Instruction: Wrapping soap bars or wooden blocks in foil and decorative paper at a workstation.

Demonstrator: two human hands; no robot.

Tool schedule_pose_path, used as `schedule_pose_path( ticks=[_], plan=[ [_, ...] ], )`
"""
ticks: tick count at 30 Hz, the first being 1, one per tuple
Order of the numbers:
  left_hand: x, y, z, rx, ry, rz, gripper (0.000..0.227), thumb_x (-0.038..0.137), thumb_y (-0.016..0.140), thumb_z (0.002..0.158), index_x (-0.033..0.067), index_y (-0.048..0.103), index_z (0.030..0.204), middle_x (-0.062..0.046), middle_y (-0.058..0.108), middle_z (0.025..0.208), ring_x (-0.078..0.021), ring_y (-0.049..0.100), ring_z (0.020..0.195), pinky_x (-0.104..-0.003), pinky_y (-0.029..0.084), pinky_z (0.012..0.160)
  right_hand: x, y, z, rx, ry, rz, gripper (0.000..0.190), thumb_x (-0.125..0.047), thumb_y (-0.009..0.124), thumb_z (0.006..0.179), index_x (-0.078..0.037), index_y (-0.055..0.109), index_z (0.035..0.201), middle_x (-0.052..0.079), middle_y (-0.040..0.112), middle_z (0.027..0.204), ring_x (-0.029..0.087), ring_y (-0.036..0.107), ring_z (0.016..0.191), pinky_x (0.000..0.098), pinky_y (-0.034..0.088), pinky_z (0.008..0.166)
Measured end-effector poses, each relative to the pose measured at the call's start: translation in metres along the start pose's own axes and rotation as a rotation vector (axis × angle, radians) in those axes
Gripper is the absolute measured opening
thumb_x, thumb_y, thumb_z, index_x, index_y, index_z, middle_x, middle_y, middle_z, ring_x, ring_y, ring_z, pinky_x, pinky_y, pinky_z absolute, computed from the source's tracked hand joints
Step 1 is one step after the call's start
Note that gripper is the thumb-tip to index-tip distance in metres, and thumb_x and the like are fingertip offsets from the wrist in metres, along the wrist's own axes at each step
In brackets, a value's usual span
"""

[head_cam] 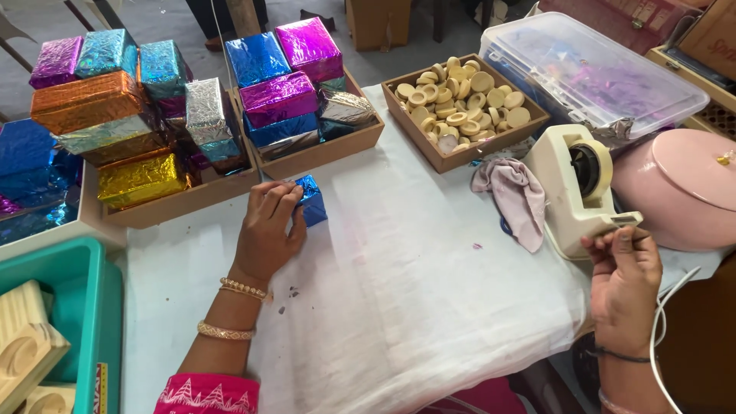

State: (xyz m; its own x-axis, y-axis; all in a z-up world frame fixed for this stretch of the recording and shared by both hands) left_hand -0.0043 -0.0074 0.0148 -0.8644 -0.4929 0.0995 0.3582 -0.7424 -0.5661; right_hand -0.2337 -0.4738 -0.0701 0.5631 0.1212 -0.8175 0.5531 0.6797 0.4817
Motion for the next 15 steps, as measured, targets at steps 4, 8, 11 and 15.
schedule_pose_path(
  ticks=[4, 8, 11, 15],
  plan=[
    [0.0, 0.0, 0.0, 0.002, -0.014, 0.003, 0.034, -0.003, 0.073, 0.084, -0.0007, 0.066, 0.117, -0.012, 0.065, 0.116, -0.034, 0.061, 0.113, -0.042, 0.055, 0.097, 0.003, 0.003, -0.003, -0.013, -0.087, 0.017, 0.018, -0.02, 0.064, 0.119, -0.006, 0.054, 0.112, 0.002, 0.059, 0.1, 0.012, 0.058, 0.095, 0.0402, 0.057, 0.105],
    [-0.001, 0.001, 0.0, 0.003, -0.004, 0.0, 0.034, -0.004, 0.073, 0.084, -0.0005, 0.065, 0.117, -0.012, 0.065, 0.115, -0.0336, 0.061, 0.113, -0.041, 0.055, 0.097, -0.002, -0.002, -0.002, -0.018, -0.076, 0.045, 0.019, -0.019, 0.064, 0.12, -0.008, 0.053, 0.11, 0.001, 0.056, 0.098, 0.012, 0.056, 0.093, 0.0399, 0.056, 0.103],
    [-0.001, 0.001, 0.0, 0.008, -0.007, -0.002, 0.033, -0.004, 0.073, 0.084, -0.0005, 0.065, 0.116, -0.012, 0.065, 0.115, -0.0337, 0.061, 0.113, -0.042, 0.055, 0.096, 0.0, -0.01, -0.001, -0.018, -0.091, 0.028, 0.017, -0.019, 0.063, 0.121, -0.008, 0.053, 0.112, 0.001, 0.055, 0.099, 0.012, 0.055, 0.093, 0.04, 0.056, 0.102],
    [0.0, 0.001, 0.001, 0.012, -0.004, -0.006, 0.034, -0.004, 0.073, 0.083, -0.0004, 0.066, 0.116, -0.012, 0.065, 0.114, -0.0337, 0.061, 0.113, -0.041, 0.055, 0.097, 0.009, -0.012, -0.007, 0.022, -0.12, -0.146, 0.016, -0.018, 0.059, 0.122, -0.006, 0.05, 0.117, 0.003, 0.055, 0.101, 0.011, 0.056, 0.092, 0.0385, 0.058, 0.103]
  ],
)
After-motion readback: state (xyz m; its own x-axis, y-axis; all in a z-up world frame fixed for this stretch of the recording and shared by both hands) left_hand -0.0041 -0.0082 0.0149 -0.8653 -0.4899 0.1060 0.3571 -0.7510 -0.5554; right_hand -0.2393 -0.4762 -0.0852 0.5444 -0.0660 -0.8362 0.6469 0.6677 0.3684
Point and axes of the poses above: each hand's wrist, its own z-axis towards the middle knuckle, its own y-axis out of the palm, x = y × z, the point moved 1 cm from there along z, towards the middle knuckle
